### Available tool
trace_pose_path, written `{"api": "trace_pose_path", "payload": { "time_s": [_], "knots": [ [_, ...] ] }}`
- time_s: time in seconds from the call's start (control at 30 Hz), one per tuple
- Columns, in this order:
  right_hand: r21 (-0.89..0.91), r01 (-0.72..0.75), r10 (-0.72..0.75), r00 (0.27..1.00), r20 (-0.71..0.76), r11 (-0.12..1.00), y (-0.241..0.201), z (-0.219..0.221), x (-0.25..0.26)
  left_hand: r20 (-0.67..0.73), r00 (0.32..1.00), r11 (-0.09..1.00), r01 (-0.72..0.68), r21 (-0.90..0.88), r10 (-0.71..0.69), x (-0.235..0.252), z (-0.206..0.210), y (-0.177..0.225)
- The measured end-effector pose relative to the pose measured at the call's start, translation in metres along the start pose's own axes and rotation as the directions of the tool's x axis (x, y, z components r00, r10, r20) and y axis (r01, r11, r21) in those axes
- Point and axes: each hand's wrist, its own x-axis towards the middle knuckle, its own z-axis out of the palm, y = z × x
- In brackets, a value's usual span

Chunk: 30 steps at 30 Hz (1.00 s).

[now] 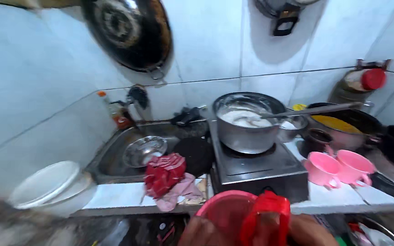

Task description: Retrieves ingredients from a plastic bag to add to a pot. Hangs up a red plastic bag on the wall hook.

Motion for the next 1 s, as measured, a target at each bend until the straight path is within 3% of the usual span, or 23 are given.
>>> {"api": "trace_pose_path", "payload": {
  "time_s": [0.13, 0.27, 0.47, 0.57, 0.7, 0.8, 0.9, 0.93, 1.0],
  "knots": [
    [0.254, 0.042, -0.069, 0.993, 0.098, 0.966, 0.03, 0.065, 0.082, -0.179, 0.983, 0.987, 0.062, 0.151, -0.035, -0.024, -0.07, -0.023],
    [0.308, 0.056, -0.087, 0.993, 0.085, 0.95, 0.052, 0.12, 0.153, -0.345, 0.935, 0.936, 0.195, 0.292, -0.088, -0.031, -0.118, -0.046],
    [0.15, -0.182, 0.149, 0.967, 0.208, 0.972, 0.087, 0.15, 0.205, -0.558, 0.818, 0.906, 0.335, 0.259, -0.142, -0.029, -0.132, -0.112],
    [0.038, -0.112, 0.094, 0.943, 0.32, 0.993, 0.106, 0.152, 0.206, -0.606, 0.779, 0.896, 0.373, 0.24, -0.161, -0.033, -0.131, -0.125],
    [-0.187, -0.057, 0.14, 0.873, 0.467, 0.981, 0.103, 0.164, 0.209, -0.569, 0.81, 0.879, 0.366, 0.306, -0.14, -0.04, -0.134, -0.136],
    [-0.224, -0.203, 0.278, 0.877, 0.391, 0.953, 0.095, 0.178, 0.221, -0.62, 0.782, 0.828, 0.308, 0.469, 0.06, -0.043, -0.134, -0.146],
    [-0.044, -0.44, 0.432, 0.852, 0.297, 0.897, 0.089, 0.186, 0.235, -0.657, 0.704, 0.769, 0.252, 0.588, 0.271, -0.053, -0.139, -0.155],
    [0.03, -0.486, 0.46, 0.843, 0.28, 0.873, 0.087, 0.188, 0.235, -0.651, 0.705, 0.749, 0.261, 0.608, 0.283, -0.056, -0.138, -0.156],
    [0.133, -0.52, 0.471, 0.836, 0.281, 0.844, 0.083, 0.193, 0.234, -0.6, 0.784, 0.715, 0.326, 0.618, 0.161, -0.055, -0.14, -0.152]
  ]
}}
